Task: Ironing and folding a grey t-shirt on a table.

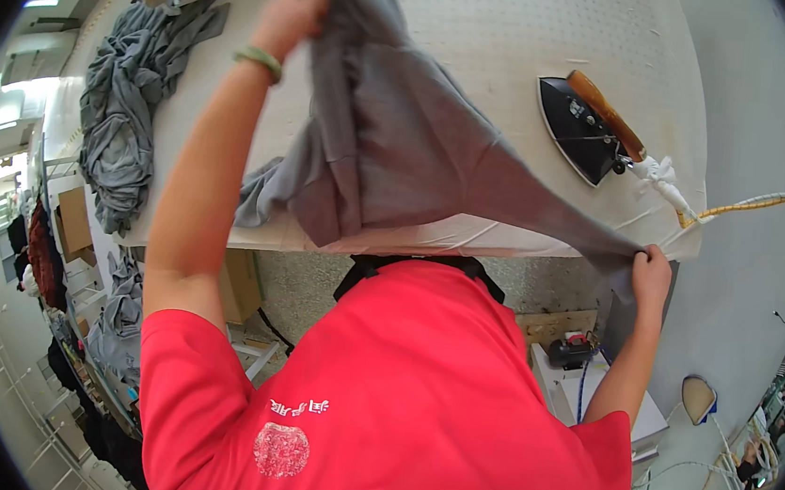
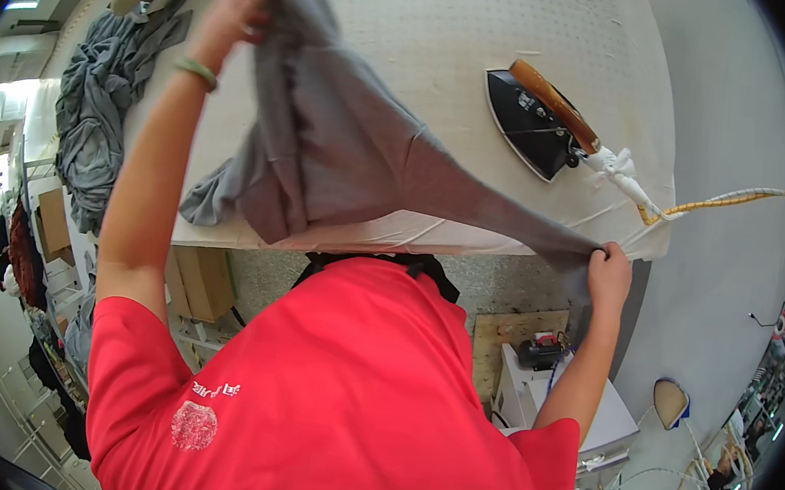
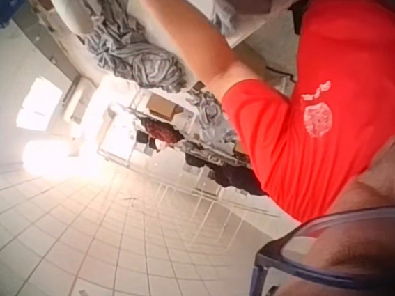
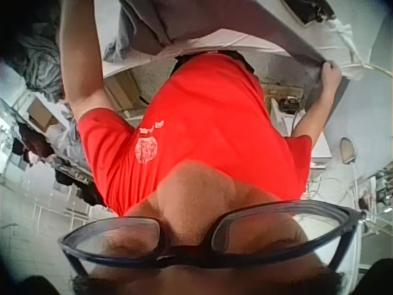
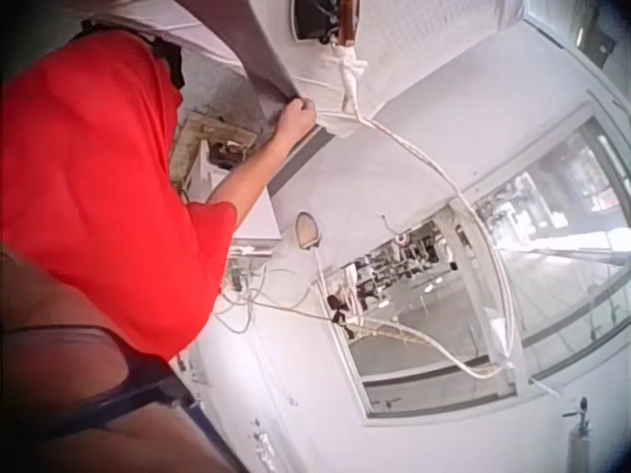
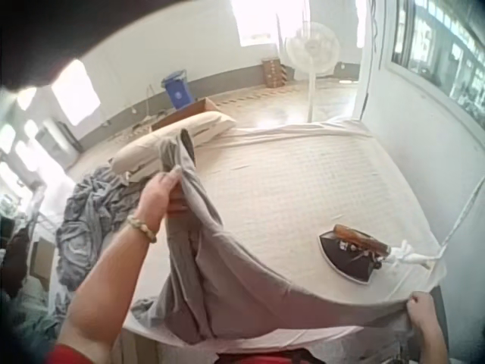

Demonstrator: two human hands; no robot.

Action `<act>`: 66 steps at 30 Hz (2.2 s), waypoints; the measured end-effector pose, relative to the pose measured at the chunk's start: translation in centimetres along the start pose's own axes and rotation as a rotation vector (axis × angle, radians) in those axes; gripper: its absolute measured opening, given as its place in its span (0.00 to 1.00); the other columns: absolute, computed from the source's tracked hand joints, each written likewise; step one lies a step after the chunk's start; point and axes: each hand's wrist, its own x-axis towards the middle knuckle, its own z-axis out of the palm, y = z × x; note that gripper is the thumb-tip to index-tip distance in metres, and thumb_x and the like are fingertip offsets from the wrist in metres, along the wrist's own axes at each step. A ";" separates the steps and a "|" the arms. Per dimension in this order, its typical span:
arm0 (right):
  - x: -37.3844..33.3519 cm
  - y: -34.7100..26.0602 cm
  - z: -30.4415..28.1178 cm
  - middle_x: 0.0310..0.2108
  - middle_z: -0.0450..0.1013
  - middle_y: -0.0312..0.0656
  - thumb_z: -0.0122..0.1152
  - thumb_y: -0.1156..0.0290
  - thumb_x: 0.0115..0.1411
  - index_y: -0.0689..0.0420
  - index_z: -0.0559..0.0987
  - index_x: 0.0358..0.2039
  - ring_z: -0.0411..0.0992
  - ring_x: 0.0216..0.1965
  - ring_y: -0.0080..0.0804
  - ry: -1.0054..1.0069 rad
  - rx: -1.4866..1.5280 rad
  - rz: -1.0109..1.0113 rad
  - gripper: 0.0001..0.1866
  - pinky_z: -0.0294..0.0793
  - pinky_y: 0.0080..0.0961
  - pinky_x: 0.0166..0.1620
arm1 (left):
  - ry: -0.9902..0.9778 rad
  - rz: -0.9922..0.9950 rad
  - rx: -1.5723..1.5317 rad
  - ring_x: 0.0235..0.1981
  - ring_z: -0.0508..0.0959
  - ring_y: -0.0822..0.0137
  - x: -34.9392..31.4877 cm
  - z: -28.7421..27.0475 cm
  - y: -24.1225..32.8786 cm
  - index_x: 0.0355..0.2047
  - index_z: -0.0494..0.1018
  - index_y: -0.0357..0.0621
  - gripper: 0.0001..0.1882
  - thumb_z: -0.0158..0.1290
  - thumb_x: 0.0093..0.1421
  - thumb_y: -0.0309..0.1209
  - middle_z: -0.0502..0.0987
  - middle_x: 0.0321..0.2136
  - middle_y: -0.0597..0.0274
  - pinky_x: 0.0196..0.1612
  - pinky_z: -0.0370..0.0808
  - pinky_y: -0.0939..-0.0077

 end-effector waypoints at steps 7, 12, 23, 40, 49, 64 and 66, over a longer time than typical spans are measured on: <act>1.0 -11.8 -1.1 0.52 0.79 0.44 0.65 0.73 0.63 0.55 0.78 0.58 0.76 0.55 0.47 0.484 -0.029 -0.552 0.22 0.74 0.43 0.59 | 0.165 0.401 0.639 0.47 0.81 0.50 -18.8 4.3 -8.9 0.47 0.78 0.43 0.15 0.65 0.64 0.35 0.81 0.43 0.49 0.49 0.78 0.58; 9.3 -22.3 2.7 0.63 0.71 0.42 0.69 0.63 0.62 0.53 0.70 0.68 0.73 0.60 0.46 0.584 -0.062 -0.704 0.34 0.71 0.44 0.62 | 0.066 0.141 0.571 0.26 0.83 0.55 -24.1 5.6 -5.7 0.36 0.80 0.46 0.13 0.64 0.65 0.41 0.81 0.26 0.58 0.32 0.79 0.61; 7.4 -25.8 5.9 0.41 0.81 0.41 0.69 0.56 0.62 0.53 0.79 0.46 0.80 0.45 0.45 0.359 -0.004 -0.746 0.18 0.77 0.43 0.48 | -0.097 -0.143 0.853 0.34 0.87 0.45 -19.1 12.0 -6.9 0.35 0.77 0.39 0.21 0.62 0.64 0.48 0.85 0.30 0.46 0.38 0.83 0.53; 6.9 -26.1 -2.7 0.27 0.72 0.31 0.66 0.71 0.65 0.60 0.76 0.36 0.69 0.29 0.18 -0.180 0.829 -0.466 0.08 0.71 0.21 0.35 | -0.259 -0.166 -0.290 0.33 0.72 0.81 -20.2 -17.5 1.0 0.36 0.72 0.46 0.10 0.63 0.67 0.32 0.74 0.31 0.74 0.40 0.69 0.83; 5.7 -23.4 0.3 0.26 0.78 0.48 0.68 0.68 0.63 0.66 0.83 0.39 0.74 0.28 0.34 -0.803 0.014 -0.596 0.12 0.76 0.34 0.36 | -0.524 -0.807 -0.504 0.26 0.80 0.77 -31.2 -12.6 -6.5 0.38 0.74 0.43 0.12 0.68 0.60 0.25 0.81 0.29 0.68 0.28 0.73 0.84; 7.8 -31.6 -18.5 0.40 0.78 0.32 0.64 0.60 0.74 0.59 0.84 0.51 0.72 0.40 0.17 0.324 1.281 -0.678 0.16 0.71 0.18 0.46 | -0.054 0.267 -0.679 0.58 0.77 0.68 -18.0 -32.1 8.5 0.60 0.74 0.40 0.17 0.51 0.75 0.33 0.78 0.56 0.58 0.61 0.72 0.68; 6.8 -31.1 -22.4 0.44 0.81 0.37 0.64 0.61 0.73 0.60 0.84 0.54 0.77 0.45 0.22 0.418 1.455 -0.670 0.17 0.75 0.20 0.51 | -0.239 0.424 -0.714 0.63 0.77 0.65 -17.6 -34.8 9.8 0.66 0.72 0.39 0.21 0.47 0.79 0.36 0.78 0.62 0.54 0.66 0.72 0.65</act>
